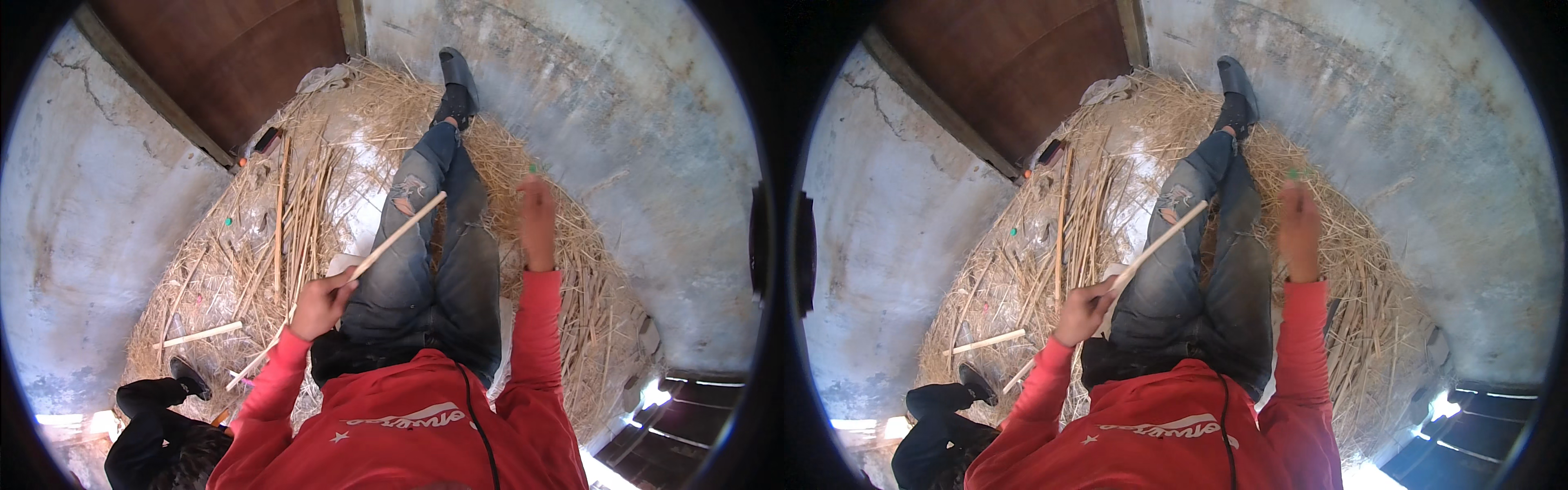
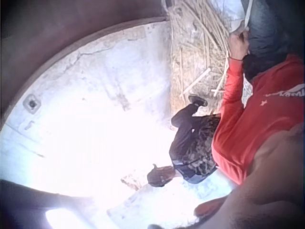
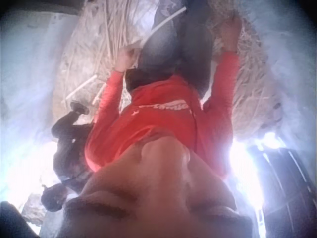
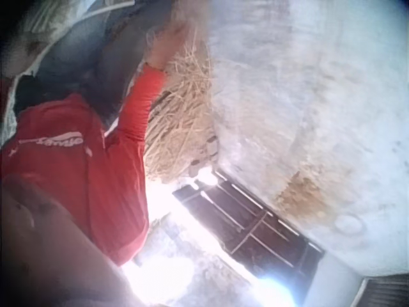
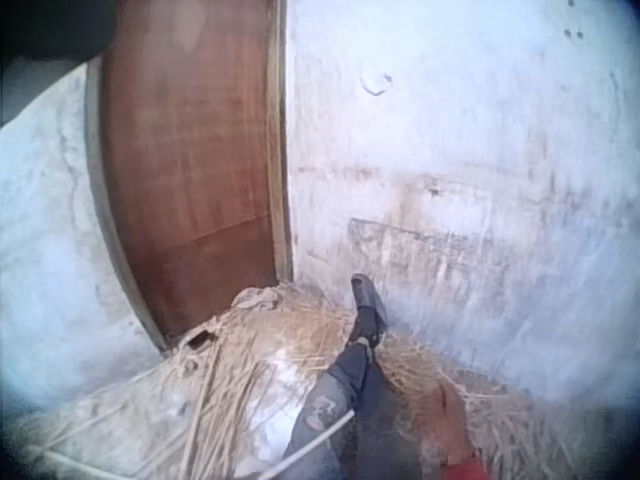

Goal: The person uses a small green utility knife and a larger blade to shave and taper thin strips of wood while sitting on a floor covered in straw.

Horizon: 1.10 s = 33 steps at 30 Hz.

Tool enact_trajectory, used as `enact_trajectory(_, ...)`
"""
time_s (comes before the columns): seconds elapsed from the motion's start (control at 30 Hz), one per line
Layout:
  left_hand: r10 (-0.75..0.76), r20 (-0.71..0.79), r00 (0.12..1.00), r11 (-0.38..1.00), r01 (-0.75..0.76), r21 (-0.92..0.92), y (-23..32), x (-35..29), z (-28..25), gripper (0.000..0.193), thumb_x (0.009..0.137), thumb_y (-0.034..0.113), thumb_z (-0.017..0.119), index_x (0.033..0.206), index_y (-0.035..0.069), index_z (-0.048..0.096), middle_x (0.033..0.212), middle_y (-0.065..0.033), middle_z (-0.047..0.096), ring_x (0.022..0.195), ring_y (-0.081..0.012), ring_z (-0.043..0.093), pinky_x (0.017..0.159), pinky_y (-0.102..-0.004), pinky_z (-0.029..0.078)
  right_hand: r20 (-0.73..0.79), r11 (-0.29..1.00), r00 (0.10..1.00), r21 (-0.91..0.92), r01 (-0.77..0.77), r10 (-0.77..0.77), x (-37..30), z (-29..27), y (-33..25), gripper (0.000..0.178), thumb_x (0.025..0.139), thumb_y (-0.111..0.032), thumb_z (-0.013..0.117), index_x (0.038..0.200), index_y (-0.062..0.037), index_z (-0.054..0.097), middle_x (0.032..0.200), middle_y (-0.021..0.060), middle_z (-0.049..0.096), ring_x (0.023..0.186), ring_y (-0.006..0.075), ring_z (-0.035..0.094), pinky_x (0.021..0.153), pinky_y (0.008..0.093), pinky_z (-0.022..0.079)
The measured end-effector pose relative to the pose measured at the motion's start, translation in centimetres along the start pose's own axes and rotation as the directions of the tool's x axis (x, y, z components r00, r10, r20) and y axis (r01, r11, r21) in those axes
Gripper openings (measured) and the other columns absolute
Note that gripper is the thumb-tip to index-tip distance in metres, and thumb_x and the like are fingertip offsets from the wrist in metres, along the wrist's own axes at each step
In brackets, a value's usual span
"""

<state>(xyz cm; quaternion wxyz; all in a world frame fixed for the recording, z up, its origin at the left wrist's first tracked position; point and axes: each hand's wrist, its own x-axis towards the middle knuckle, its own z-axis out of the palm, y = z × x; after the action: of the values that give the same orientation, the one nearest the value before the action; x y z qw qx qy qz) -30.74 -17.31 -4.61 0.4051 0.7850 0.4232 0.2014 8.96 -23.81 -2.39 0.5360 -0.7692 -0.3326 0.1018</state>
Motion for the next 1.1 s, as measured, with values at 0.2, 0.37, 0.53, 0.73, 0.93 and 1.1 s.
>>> enact_trajectory(0.2, 0.157, -0.005, 0.988, 0.982, -0.156, -0.102, -3.8, 3.7, 6.9, 0.031, 0.095, 0.015, 0.068, 0.123, 0.002, 0.07, 0.078, -0.0279, 0.065, 0.068, -0.0386, 0.068, 0.066, -0.041, 0.052, 0.523, 0.988, 0.851, -0.146, 0.042, 0.042, -10.5, 7.7, 1.8, 0.06, 0.103, -0.051, 0.049, 0.093, 0.0045, 0.07, 0.084, 0.0312, 0.067, 0.087, 0.0506, 0.066, 0.079, 0.0522, 0.052)
enact_trajectory(0.37, 0.075, 0.034, 0.997, 0.997, -0.074, -0.019, -3.9, 3.9, 7.3, 0.03, 0.094, 0.013, 0.066, 0.121, 0.0, 0.07, 0.078, -0.0295, 0.063, 0.071, -0.0409, 0.067, 0.066, -0.0425, 0.052, 0.629, 0.974, 0.764, -0.227, 0.007, 0.141, -14.9, 11.6, 2.2, 0.064, 0.102, -0.053, 0.047, 0.091, 0.0051, 0.07, 0.086, 0.0321, 0.067, 0.089, 0.0514, 0.065, 0.083, 0.0569, 0.051)
enact_trajectory(0.53, 0.106, 0.039, 0.994, 0.992, -0.108, 0.058, -3.4, 3.8, 7.2, 0.028, 0.094, 0.013, 0.064, 0.117, 0.0, 0.071, 0.08, -0.0281, 0.065, 0.072, -0.044, 0.066, 0.068, -0.046, 0.053, 0.605, 0.945, 0.784, -0.317, 0.076, 0.139, -15.5, 12.4, 3.3, 0.062, 0.103, -0.054, 0.046, 0.092, 0.0018, 0.072, 0.086, 0.0292, 0.07, 0.087, 0.0502, 0.066, 0.082, 0.0567, 0.053)
enact_trajectory(0.73, 0.101, 0.074, 0.992, 0.968, -0.115, 0.223, -1.5, 2.0, 5.1, 0.029, 0.096, 0.013, 0.059, 0.12, 0.002, 0.07, 0.079, -0.0253, 0.067, 0.07, -0.0446, 0.065, 0.068, -0.0522, 0.052, 0.585, 0.94, 0.807, -0.313, 0.134, 0.08, -17.1, 12.6, 2.2, 0.064, 0.102, -0.057, 0.047, 0.09, 0.0007, 0.071, 0.085, 0.0292, 0.07, 0.085, 0.0493, 0.067, 0.078, 0.057, 0.054)
enact_trajectory(0.93, 0.061, 0.184, 0.981, 0.912, -0.13, 0.388, 0.1, -1.0, 0.6, 0.028, 0.096, 0.014, 0.059, 0.119, 0.001, 0.069, 0.074, -0.0226, 0.066, 0.067, -0.0404, 0.066, 0.061, -0.051, 0.051, 0.521, 0.961, 0.846, -0.273, 0.043, 0.11, -16.5, 12.9, 3.0, 0.061, 0.101, -0.055, 0.05, 0.084, 0.0006, 0.07, 0.08, 0.0293, 0.069, 0.079, 0.0482, 0.067, 0.074, 0.0566, 0.054)
enact_trajectory(1.1, 0.131, 0.153, 0.98, 0.895, -0.183, 0.407, 2.2, -3.6, -2.9, 0.027, 0.094, 0.01, 0.061, 0.118, 0.001, 0.069, 0.072, -0.0215, 0.065, 0.066, -0.0386, 0.066, 0.06, -0.0493, 0.05, 0.498, 0.954, 0.867, -0.248, 0.171, -0.026, -17.1, 12.7, 2.3, 0.058, 0.101, -0.054, 0.051, 0.083, -0.0013, 0.068, 0.072, 0.0272, 0.067, 0.071, 0.0487, 0.066, 0.067, 0.0576, 0.053)
